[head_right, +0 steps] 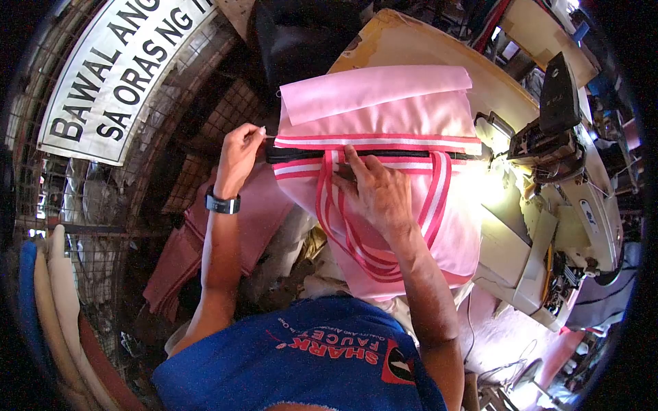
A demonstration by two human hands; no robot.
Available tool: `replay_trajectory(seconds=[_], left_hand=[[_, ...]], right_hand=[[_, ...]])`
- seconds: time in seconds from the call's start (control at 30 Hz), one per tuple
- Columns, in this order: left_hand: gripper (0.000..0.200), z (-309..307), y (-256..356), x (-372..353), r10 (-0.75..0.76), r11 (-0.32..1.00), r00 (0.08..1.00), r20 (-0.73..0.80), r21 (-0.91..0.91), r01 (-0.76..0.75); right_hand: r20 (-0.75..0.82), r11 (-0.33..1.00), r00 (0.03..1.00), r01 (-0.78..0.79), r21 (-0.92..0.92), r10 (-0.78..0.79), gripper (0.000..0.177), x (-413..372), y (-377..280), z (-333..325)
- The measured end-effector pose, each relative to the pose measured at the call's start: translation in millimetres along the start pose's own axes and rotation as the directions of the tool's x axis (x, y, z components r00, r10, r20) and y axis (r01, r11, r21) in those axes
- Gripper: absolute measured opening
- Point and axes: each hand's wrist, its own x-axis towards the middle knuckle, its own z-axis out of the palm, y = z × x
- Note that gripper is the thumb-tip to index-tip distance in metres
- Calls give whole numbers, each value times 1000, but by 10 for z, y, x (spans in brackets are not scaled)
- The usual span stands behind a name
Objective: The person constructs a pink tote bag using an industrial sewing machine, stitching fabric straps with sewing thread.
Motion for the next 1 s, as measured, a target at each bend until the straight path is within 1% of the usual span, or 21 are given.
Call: replay_trajectory(seconds=[0.07, 0.13, 0.2, 0.23, 0.27, 0.33, 0.37, 0.4, 0.43, 0.47, 0.5, 0.53, 0.57, 0.6, 0.67, 0.73, 0.77, 0.83, 0.87, 0.9, 1.0], left_hand=[[22, -16, 21, -117, 75, 993, 997, -27, 96, -72], [35, -5, 103, -142, 211, 948, 967, -143, 271, -167], [32, -28, 297, -69, 257, 955, 945, -201, 200, -217], [28, -39, 409, 9, 403, 902, 899, -173, 242, -358], [26, -20, 563, 51, 507, 839, 853, -125, 301, -454], [27, 141, 826, 145, 576, 790, 817, 17, 247, -561], [28, 259, 941, 187, 584, 783, 806, 95, 195, -590], [28, 398, 1036, 226, 602, 760, 782, 161, 184, -623], [29, 533, 1125, 270, 619, 734, 753, 224, 175, -656], [29, 664, 1199, 303, 633, 706, 719, 287, 168, -688], [32, 807, 1251, 326, 623, 705, 708, 334, 154, -693], [35, 947, 1297, 336, 621, 693, 690, 372, 151, -705], [37, 1097, 1308, 327, 623, 679, 676, 394, 157, -717], [39, 1247, 1304, 315, 625, 663, 662, 413, 166, -730], [42, 1488, 1354, 237, 593, 695, 655, 469, 114, -710], [44, 1719, 1281, 139, 626, 573, 626, 465, 271, -774], [45, 1789, 1258, 92, 630, 563, 632, 451, 295, -772], [47, 1864, 1264, 25, 639, 545, 647, 416, 349, -763], [48, 1879, 1253, 60, 652, 536, 629, 424, 329, -778], [49, 1887, 1235, 146, 663, 526, 611, 432, 311, -791], [50, 1921, 1173, 417, 688, 506, 570, 450, 267, -820]], right_hand=[[-1, 1000, 1000, 6, -10, -6, 59, 1, 3, 0], [16, 999, 1000, -2, -35, 2, 58, -17, -12, -37], [-24, 994, 998, 58, 96, -56, 56, -92, 16, -114], [-54, 985, 996, 82, 151, -74, 56, -124, 17, -196], [-43, 985, 999, 33, 171, -26, 66, -249, -30, -367], [-162, 981, 984, -42, 187, 74, 60, -565, -16, -694], [-214, 967, 961, -125, 221, 173, 54, -758, 52, -831], [-250, 961, 933, -221, 166, 258, 48, -1004, 222, -906], [-302, 895, 857, -332, 298, 419, 46, -1167, 304, -1019], [-405, 921, 834, -385, 58, 374, 41, -1450, 590, -1087], [-418, 838, 743, -537, 93, 522, 37, -1704, 776, -1166], [-465, 769, 651, -629, 113, 600, 32, -1842, 883, -1300], [-498, 750, 644, -661, 21, 581, 30, -2042, 1041, -1420], [-502, 691, 601, -723, -8, 622, 30, -2281, 1231, -1465], [-550, 626, 632, -744, -234, 546, 31, -2460, 1376, -1652], [-564, 562, 587, -790, -244, 581, 33, -2587, 1596, -1687], [-569, 533, 567, -809, -248, 596, 34, -2629, 1711, -1671], [-587, 571, 591, -782, -248, 553, 36, -2684, 1942, -1579], [-596, 592, 602, -767, -247, 531, 37, -2696, 2042, -1499], [-619, 536, 564, -803, -259, 546, 37, -2688, 2129, -1402], [-630, 459, 496, -856, -238, 598, 37, -2587, 2054, -1374]])
